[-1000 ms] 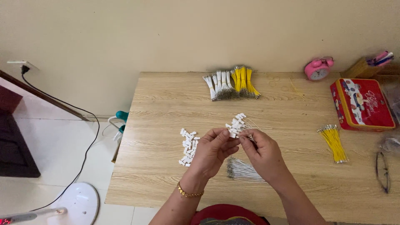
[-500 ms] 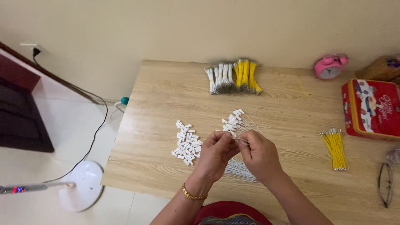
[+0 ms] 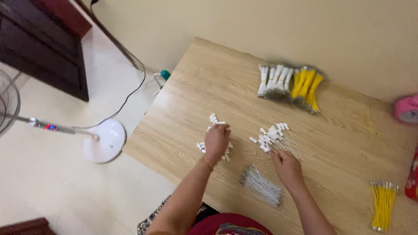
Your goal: Assembling small white plastic components onto thin silver wires at a desk.
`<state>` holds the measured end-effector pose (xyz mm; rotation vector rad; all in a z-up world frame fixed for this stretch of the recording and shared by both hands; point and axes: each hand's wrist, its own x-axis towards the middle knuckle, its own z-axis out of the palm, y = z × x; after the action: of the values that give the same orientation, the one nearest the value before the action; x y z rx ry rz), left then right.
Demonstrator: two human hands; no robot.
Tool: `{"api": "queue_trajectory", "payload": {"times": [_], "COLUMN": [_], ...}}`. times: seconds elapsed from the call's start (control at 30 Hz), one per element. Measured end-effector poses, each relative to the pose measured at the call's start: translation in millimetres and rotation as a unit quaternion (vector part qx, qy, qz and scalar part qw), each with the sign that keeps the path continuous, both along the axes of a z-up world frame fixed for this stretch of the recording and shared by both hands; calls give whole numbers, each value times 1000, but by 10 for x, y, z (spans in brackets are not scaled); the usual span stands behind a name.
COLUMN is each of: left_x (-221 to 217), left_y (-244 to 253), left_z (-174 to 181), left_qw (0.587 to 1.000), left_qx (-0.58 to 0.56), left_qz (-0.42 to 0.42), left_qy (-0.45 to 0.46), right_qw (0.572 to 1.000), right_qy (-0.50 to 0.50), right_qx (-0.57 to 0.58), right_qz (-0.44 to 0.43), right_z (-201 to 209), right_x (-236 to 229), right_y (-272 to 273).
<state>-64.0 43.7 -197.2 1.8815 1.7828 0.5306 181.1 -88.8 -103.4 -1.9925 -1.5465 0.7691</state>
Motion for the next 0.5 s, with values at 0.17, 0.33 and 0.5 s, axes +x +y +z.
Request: {"api": "queue_trajectory", "payload": {"times": [0.17,0.33,0.5], "left_x": [-112,-28,-55], "left_y": [318,564,621], "left_z": [529,823,963], "left_qw": [988,957,937], "left_qx": [12,-136,-106], "left_qz": [-52,-122,-207], "left_qy": [148,226,259], "right_qw": [998,993,956], "right_qy": [-42,66,242], "right_qx": [-30,-37,9], "right_qz": [-18,-86,-164], "right_z": [-389,386,626], "right_x": [134,-10,-149], "right_y": [162,297,374]}}
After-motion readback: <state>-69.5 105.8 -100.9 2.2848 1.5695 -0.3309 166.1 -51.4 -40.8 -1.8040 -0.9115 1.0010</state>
